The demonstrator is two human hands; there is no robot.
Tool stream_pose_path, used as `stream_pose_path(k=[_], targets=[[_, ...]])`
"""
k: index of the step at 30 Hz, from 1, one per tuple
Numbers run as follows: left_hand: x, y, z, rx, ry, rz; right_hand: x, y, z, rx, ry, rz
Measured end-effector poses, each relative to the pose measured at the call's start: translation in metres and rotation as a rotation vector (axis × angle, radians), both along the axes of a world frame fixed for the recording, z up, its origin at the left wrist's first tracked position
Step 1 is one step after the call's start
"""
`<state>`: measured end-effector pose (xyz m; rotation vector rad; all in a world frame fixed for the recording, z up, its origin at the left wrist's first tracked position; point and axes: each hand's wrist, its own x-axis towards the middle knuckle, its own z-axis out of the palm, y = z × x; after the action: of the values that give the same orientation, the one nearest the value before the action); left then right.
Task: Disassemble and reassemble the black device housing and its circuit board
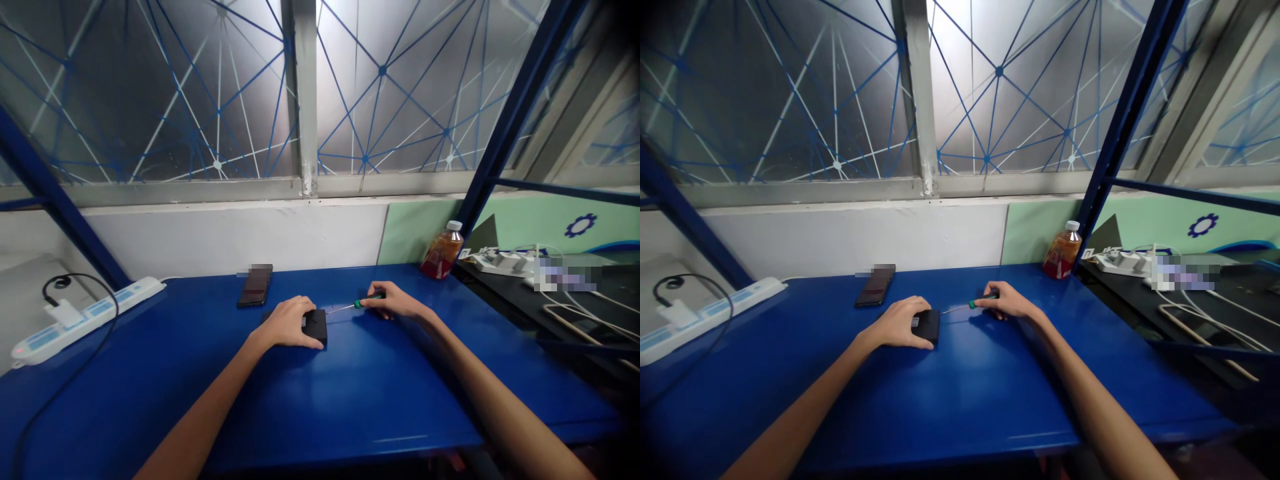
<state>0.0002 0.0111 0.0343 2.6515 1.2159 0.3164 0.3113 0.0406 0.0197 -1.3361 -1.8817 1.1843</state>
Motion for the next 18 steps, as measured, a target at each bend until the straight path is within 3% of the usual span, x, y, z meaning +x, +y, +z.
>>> stream_pose_path(k=[7, 13, 18], targets=[[0.002, -0.002, 0.002, 0.007, 0.028, -0.001, -0.004, -0.007, -0.003, 0.166, -0.115, -0.095], [0.002, -0.002, 0.002, 0.018, 0.027, -0.005, 0.001, -0.011, 0.002, -0.056, 0.027, 0.045], [0.001, -0.002, 0.002, 0.010, 0.026, 0.010, 0.001, -0.009, 0.000, 0.026, -0.004, -0.001]])
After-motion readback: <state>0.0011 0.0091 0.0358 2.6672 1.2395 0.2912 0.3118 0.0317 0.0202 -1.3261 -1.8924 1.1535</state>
